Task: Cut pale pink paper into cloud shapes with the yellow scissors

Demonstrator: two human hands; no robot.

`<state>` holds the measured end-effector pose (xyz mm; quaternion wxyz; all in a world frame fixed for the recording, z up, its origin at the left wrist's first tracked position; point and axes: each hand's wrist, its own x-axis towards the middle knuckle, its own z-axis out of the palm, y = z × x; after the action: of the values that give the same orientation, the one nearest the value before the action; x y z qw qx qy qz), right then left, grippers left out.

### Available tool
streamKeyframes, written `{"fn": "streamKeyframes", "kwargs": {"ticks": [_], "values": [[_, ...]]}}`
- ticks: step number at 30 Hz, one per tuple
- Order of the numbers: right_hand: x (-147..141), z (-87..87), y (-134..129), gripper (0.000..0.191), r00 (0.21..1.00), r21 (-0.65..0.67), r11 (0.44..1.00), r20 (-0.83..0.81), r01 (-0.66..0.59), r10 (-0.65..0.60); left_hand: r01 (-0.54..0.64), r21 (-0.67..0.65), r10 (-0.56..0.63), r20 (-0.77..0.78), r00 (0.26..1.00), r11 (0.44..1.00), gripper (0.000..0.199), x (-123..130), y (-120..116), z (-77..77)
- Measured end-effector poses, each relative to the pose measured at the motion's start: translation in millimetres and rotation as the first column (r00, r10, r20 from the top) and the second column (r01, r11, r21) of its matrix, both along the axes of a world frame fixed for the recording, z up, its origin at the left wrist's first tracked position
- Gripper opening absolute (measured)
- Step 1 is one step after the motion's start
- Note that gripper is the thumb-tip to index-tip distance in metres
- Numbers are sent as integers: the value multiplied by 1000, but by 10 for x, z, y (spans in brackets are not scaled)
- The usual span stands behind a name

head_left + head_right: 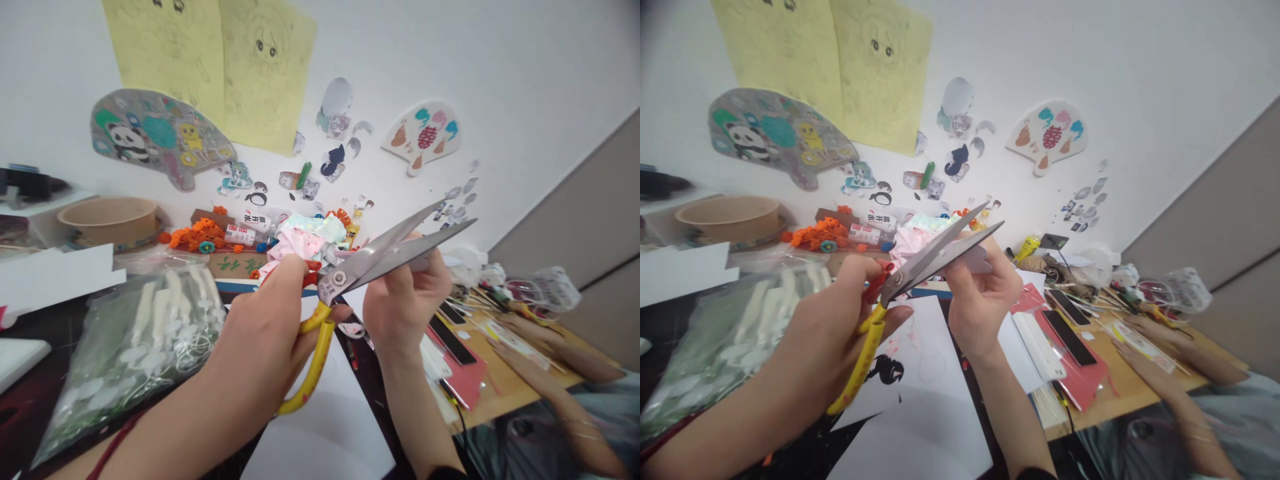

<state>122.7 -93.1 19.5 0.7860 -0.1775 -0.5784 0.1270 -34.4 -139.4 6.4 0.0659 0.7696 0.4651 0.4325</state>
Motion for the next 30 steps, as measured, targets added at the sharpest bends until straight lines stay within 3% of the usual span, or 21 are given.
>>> {"fn": "streamKeyframes", "kwargs": {"ticks": [8,14,20,26,30], "values": [[25,32,-7,12,1000,57,998,-1,-22,22,-26,31,28,-58,998,999,28,-11,23,3],[75,49,-24,12,995,78,994,63,76,-81,-18,68,23,-69,997,998,27,-54,40,-4],[118,76,-44,9,984,81,989,113,127,-135,-7,18,9,-64,998,1000,26,-62,5,26],[141,110,-19,5,992,78,995,100,64,-71,48,-188,-11,191,982,981,37,-88,42,89],[171,100,-24,7,982,-90,996,184,-17,33,148,-185,-80,330,941,972,39,-150,143,119]]}}
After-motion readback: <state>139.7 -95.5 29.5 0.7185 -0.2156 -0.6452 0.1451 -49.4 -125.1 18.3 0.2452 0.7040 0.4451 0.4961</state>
